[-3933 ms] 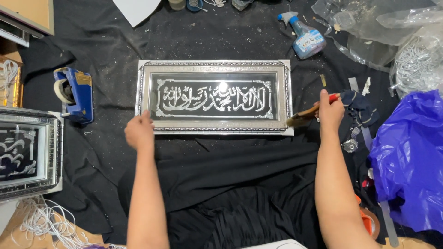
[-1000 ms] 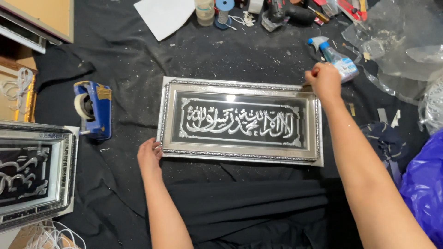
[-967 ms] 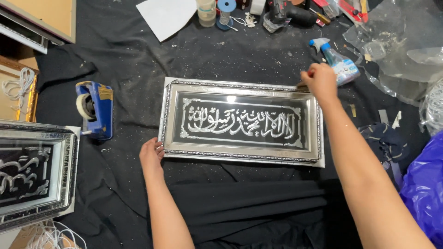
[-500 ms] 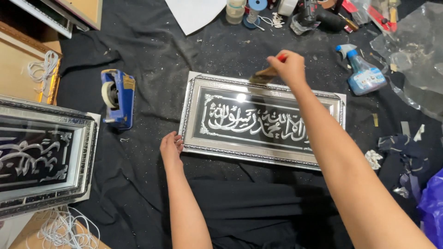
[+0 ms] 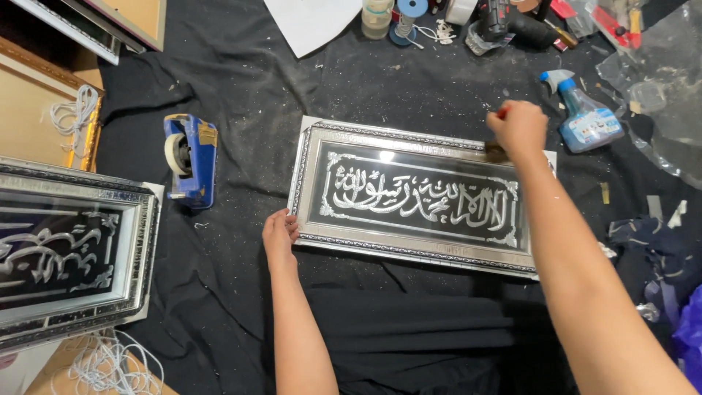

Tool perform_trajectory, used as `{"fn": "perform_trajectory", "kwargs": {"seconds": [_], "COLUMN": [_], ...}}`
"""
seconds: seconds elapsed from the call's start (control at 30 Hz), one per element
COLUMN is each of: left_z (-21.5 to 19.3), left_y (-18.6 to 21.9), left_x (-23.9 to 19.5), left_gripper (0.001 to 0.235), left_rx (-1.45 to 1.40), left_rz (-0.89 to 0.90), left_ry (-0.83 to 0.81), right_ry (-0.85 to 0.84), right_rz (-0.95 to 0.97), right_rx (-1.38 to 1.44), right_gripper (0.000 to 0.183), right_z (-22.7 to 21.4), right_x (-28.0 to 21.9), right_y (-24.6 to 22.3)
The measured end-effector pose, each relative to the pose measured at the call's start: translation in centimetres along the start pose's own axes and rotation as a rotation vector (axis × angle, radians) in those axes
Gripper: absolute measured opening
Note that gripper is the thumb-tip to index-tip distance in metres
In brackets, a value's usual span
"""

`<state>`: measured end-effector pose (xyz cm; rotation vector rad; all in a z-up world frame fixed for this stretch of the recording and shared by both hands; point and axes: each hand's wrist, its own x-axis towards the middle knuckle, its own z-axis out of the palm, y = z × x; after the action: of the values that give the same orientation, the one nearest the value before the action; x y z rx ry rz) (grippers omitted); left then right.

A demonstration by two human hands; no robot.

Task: The person cleans a framed artwork with Arabic calligraphy using a brush and a spray bottle. They brush the surface repeatedly, then spray liquid and wipe with a cloth to remove dust and debris.

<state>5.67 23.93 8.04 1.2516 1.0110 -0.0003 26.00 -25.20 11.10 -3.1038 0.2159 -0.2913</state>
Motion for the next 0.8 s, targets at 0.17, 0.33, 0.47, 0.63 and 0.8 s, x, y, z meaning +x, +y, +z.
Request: {"fn": "perform_trajectory", "kwargs": {"seconds": [0.17,0.33,0.47,0.63,0.8], "left_z": [-0.5,-0.4,-0.2,0.1,-0.4], "left_y": [0.3,0.1,0.4,0.6,-0.4], "left_x": [-0.4,-0.2,-0.3,-0.1,0.9], "left_gripper": [0.027,0.027,0.027,0.027,0.026], "left_rx": [0.006,-0.043,-0.047,-0.064,-0.118], "left_rz": [-0.002,-0.023,-0.036,-0.039,-0.029], "left_ry": [0.021,0.038,0.037,0.036,0.115], "right_ry": [0.103,0.194,0.164,0.114,0.059], "right_rz": [-0.027,-0.036,-0.058,-0.107,-0.218], "right_rx": [0.165,0.223,0.147,0.2,0.643], "right_gripper": [0.022,0.027,0.027,0.024,0.034], "right_z": [0.2,-0.9,0.5,0.2,-0.6], "right_x": [0.6,1.2,2.0,2.4,2.1], "right_y": [-8.6,-11.2,-11.2,-19.3,-29.1]}}
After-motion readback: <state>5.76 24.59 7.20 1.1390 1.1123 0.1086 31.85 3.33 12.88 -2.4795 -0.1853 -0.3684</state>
